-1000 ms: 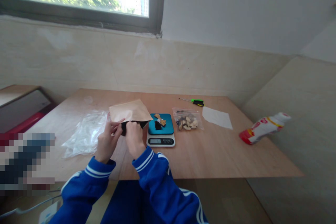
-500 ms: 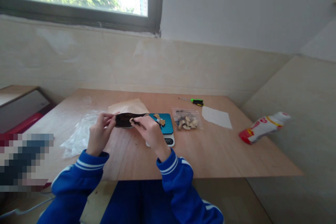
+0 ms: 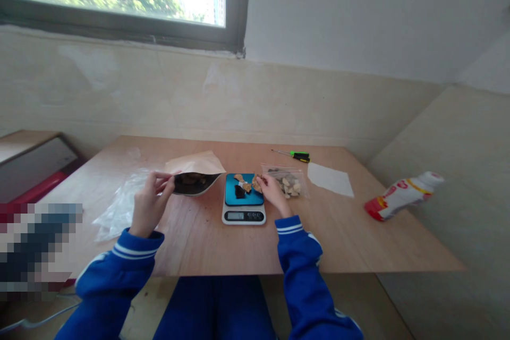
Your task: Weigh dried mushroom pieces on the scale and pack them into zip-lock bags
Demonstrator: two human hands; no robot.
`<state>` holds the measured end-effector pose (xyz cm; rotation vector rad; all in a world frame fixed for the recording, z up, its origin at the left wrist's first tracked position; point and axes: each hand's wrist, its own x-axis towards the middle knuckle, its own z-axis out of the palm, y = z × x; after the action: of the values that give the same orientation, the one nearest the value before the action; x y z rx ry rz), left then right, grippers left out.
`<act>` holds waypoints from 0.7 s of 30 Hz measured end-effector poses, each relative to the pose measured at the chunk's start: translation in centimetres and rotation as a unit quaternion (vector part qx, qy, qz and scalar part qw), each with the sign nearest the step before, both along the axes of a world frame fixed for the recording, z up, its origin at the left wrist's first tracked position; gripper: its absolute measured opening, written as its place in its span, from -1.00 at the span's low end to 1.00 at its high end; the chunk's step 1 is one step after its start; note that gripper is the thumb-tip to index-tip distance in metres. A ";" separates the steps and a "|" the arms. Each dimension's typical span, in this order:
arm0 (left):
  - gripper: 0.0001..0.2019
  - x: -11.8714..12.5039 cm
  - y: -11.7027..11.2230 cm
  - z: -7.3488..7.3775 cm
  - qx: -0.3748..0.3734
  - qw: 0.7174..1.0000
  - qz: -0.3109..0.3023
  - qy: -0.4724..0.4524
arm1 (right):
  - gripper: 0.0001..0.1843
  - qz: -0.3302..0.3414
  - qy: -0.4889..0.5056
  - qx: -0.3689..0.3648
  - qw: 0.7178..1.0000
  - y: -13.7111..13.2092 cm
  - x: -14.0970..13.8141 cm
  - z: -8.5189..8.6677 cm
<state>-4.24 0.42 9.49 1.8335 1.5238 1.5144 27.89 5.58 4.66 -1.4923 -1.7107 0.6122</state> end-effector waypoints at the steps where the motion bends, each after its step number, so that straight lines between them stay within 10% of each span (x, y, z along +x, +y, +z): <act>1: -0.85 0.0 0.0 0.0 -0.001 1.000 0.000 0.000 | -0.61 0.004 -0.011 -0.001 1.000 0.1 0.0 -0.3; 14: -0.84 0.0 -0.2 0.2 -0.011 1.000 -0.010 -0.006 | -0.79 -0.072 -0.078 0.067 0.992 0.3 -0.3 -3.0; 21: -0.85 0.3 -0.3 0.3 -0.009 1.000 -0.015 -0.005 | -0.81 -0.099 -0.014 0.199 0.975 -2.5 -4.8 2.3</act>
<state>-3.96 0.13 9.84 1.8261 1.4948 1.4895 23.06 3.08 7.01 -1.3609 -1.5664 0.1315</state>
